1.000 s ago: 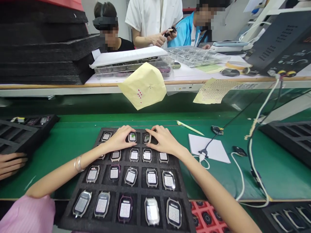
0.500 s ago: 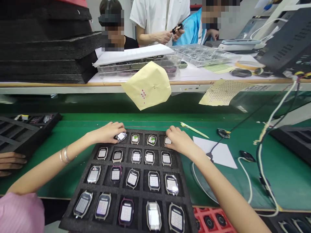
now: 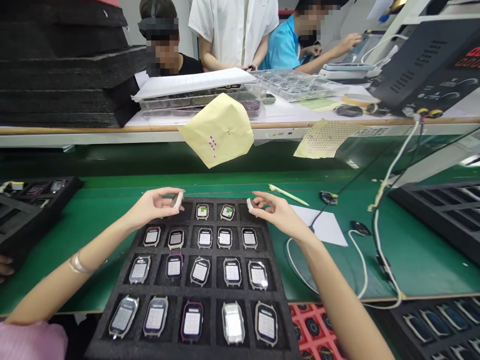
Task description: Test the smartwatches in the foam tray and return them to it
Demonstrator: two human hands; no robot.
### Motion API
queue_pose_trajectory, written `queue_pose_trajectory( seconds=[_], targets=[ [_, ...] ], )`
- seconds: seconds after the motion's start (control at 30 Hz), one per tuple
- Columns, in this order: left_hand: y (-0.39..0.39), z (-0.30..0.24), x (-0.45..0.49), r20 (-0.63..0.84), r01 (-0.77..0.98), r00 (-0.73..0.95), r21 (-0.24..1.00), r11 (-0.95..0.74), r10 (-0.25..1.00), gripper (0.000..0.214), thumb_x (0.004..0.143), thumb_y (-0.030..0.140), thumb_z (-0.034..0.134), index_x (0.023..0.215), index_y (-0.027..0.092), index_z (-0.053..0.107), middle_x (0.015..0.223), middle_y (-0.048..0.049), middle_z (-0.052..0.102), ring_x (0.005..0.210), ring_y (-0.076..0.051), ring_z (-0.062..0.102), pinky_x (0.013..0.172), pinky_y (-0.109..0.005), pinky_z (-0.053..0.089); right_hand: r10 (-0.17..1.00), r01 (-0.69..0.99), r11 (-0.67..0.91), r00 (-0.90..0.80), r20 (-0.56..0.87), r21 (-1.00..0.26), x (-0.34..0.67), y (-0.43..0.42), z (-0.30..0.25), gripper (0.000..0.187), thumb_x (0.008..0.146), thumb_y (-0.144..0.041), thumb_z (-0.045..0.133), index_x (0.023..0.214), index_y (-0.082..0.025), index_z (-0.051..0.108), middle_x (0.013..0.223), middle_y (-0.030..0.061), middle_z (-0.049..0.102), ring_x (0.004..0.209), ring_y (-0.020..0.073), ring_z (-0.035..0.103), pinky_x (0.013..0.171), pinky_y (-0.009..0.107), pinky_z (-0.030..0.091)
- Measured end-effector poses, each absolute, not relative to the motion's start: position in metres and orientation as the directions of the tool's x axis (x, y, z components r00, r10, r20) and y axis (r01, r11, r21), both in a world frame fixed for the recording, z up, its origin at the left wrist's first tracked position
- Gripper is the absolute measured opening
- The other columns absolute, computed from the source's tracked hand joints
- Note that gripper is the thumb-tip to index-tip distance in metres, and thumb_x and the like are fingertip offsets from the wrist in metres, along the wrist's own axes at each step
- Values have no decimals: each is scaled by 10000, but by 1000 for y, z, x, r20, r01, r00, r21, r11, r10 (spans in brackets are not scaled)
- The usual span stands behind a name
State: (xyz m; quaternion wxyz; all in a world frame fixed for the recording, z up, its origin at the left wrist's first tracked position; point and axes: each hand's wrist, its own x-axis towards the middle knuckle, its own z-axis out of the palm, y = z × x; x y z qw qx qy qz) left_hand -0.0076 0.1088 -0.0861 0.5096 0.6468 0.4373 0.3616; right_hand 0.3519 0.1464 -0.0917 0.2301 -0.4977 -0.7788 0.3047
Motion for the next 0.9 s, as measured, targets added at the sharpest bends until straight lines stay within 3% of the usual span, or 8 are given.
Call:
queue_pose_trajectory(
  seconds=[0.07, 0.1, 0.17, 0.23, 0.4, 0.57, 0.73, 0.9],
  targets=[
    [98, -78, 7, -20, -129, 288, 990, 60, 958, 510, 643, 208, 831, 1095, 127, 610, 968, -84, 684, 829, -177, 646, 777, -292, 498, 938, 289, 173, -339, 68, -941, 341, 135, -88, 552, 827, -569, 636, 1227, -189, 601, 1141, 121, 647, 1033, 272, 617, 811, 360, 529],
    [93, -74, 14, -29, -235, 284, 967, 99, 959, 487, 599, 158, 849, 1036, 131, 634, 964, -75, 684, 803, -152, 631, 754, -258, 487, 947, 71, 77, -318, 51, -994, 333, 128, -85, 526, 784, -567, 696, 1174, -218, 640, 1136, 103, 651, 1048, 274, 616, 817, 352, 527],
    [83, -65, 28, -54, -366, 324, 914, 177, 945, 465, 586, 92, 840, 1002, 145, 640, 988, -79, 692, 775, -119, 602, 721, -216, 464, 949, -230, -87, -316, -11, -969, 315, 115, -77, 481, 706, -541, 787, 1068, -239, 692, 1069, 77, 663, 995, 261, 641, 762, 315, 539],
    [74, -61, 38, -96, -418, 377, 870, 262, 921, 455, 619, 59, 806, 1022, 160, 621, 1021, -95, 699, 761, -107, 581, 702, -203, 445, 945, -333, -183, -319, -72, -925, 297, 101, -69, 453, 675, -454, 841, 1035, -222, 695, 1028, 73, 663, 840, 202, 662, 642, 254, 533],
    [58, -62, 48, -165, -446, 388, 827, 341, 907, 467, 656, 2, 713, 1067, 187, 590, 959, -66, 704, 777, -115, 581, 705, -208, 434, 940, -314, -231, -317, -128, -921, 268, 72, -60, 452, 684, -207, 840, 1059, -213, 588, 963, 59, 681, 466, 43, 463, 373, 154, 334],
    [47, -62, 51, -234, -397, 365, 836, 379, 901, 595, 638, -17, 656, 1191, 176, 550, 891, -28, 664, 805, -120, 586, 747, -218, 456, 939, -250, -147, -338, -56, -957, 265, 58, -64, 474, 755, -216, 745, 1187, -189, 552, 950, 91, 692, 529, 120, 583, 385, 202, 402],
    [40, -58, 54, -151, -461, 450, 805, 373, 880, 514, 688, 53, 553, 1186, 174, 502, 1002, -96, 656, 972, -246, 622, 828, -385, 515, 960, -198, 1, -275, 56, -980, 267, 57, -67, 295, 885, -305, 620, 1153, -186, 593, 906, 89, 711, 520, 155, 637, 384, 225, 423],
    [36, -60, 58, -80, -417, 401, 871, 260, 913, 314, 863, 141, 527, 1172, 182, 492, 985, -96, 643, 926, -224, 636, 767, -357, 553, 964, -124, 55, -250, 84, -991, 265, 57, -70, 229, 904, -317, 633, 1101, -203, 615, 863, 70, 721, 470, 126, 615, 366, 203, 396]
  ],
)
